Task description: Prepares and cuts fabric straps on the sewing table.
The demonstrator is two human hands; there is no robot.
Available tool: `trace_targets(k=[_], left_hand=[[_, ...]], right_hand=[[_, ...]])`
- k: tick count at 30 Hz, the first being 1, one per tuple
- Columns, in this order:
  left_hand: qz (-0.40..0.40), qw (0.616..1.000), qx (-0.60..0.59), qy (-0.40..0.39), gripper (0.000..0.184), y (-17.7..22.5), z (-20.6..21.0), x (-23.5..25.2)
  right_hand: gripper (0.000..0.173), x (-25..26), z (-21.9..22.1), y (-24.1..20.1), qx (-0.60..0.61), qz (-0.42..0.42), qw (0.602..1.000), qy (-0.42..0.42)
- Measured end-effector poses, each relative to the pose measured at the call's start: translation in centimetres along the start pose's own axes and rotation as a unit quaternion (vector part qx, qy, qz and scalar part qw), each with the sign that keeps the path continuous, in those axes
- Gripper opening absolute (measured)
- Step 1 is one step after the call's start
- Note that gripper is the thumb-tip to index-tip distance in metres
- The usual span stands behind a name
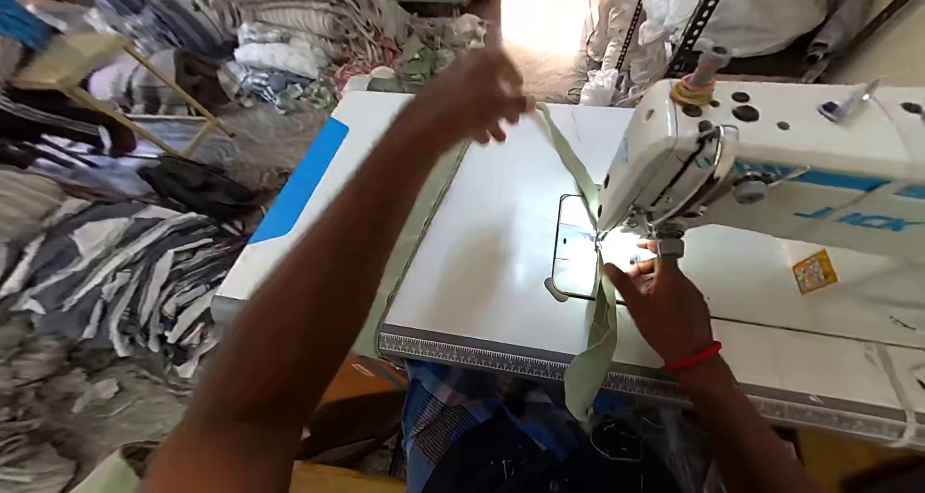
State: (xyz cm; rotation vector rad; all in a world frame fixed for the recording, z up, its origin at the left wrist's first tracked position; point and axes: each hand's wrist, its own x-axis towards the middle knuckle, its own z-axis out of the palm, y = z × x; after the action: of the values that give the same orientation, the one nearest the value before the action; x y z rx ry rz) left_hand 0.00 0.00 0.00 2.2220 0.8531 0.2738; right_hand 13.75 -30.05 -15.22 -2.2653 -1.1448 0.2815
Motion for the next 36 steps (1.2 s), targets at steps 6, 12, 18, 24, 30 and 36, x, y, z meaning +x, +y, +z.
trace_targets(k=[6,12,18,24,30,36], left_hand=[[0.010,0.998,-0.056,0.028,0.037,-2.8,13.5,-13.6],[-0.121,0.945,-0.302,-0.036,0.056,1.2,21.4,-19.1],[-0.150,0.860,-0.488,0.011,0.053,1.7,25.4,-21.3],[-0.085,0.892,-0.437,0.079,0.047,1.5,29.3,-24.2],[-0.051,0.976,-0.212,0.026,0.060,1.8,27.8,-23.9],[-0.086,0.976,-0.196,-0.028,0.064,2.4,26.6,-22.5]], right_hand=[[0.071,-6.2,-1.7,-1.7,0.001,0.033,0.993,-0.113],[0.054,-11.5,-5.0,-0.2,0.272,0.120,0.924,-0.241],[0.035,-13.8,-4.6,-2.1,0.380,0.034,0.879,-0.285],[0.036,-7.7,-0.4,-2.5,0.081,-0.043,0.995,-0.030],[0.032,-1.7,2.2,-3.3,-0.106,-0.023,0.994,-0.006],[0.037,-1.8,2.0,-3.7,-0.132,-0.029,0.989,-0.052]])
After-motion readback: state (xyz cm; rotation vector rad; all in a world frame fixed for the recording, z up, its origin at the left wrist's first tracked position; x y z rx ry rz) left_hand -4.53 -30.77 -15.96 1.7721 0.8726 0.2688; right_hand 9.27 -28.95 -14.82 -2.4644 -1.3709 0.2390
